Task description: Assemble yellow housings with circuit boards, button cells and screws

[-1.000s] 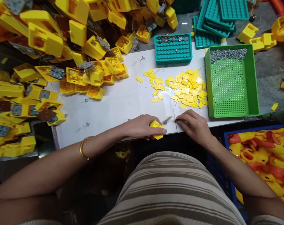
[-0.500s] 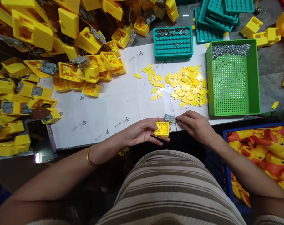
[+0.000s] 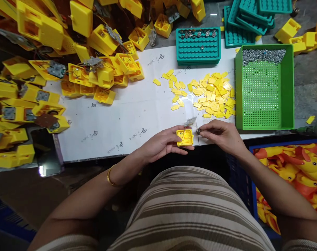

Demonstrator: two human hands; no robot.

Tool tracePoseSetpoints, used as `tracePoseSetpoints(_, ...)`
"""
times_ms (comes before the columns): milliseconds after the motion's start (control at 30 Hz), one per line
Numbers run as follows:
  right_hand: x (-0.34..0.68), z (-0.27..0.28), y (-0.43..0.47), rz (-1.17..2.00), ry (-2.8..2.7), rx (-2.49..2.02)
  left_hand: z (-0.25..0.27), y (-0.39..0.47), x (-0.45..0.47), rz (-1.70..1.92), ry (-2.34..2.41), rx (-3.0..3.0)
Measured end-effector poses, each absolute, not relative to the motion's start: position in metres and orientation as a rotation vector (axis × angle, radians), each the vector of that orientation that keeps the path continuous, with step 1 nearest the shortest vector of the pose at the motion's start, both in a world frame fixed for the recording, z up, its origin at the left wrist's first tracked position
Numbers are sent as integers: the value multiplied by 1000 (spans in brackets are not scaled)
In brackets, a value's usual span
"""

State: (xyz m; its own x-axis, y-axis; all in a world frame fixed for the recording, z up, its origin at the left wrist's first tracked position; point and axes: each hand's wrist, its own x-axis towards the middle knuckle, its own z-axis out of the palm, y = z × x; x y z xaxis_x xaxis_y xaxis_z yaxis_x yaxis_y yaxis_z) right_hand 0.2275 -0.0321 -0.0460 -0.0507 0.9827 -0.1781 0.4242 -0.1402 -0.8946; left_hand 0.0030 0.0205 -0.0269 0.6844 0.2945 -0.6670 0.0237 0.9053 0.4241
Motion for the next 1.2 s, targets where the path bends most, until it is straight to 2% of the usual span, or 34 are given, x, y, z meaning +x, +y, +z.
tracePoseSetpoints(100, 216, -39, -31, 1460, -1098, -1548, -27, 20, 7, 152, 809, 479)
tracePoseSetpoints(167, 210, -34, -30, 1488, -1099, -1510, -26, 20, 9, 123, 816, 528)
tracePoseSetpoints(367, 208, -26, -29, 1229, -1557, -1502, -28, 21, 9, 134, 711, 531)
tracePoseSetpoints(600, 206, -19, -31, 1069, -1641, -1486, -36, 13, 12, 337, 761, 505)
tracePoseSetpoints(800, 202, -12, -36, 862, -1843, -1423, -35, 10, 15, 364, 799, 664)
tracePoseSetpoints(1200, 206, -2, -35, 769, -2065, -1528, -29, 10, 14, 349, 848, 546)
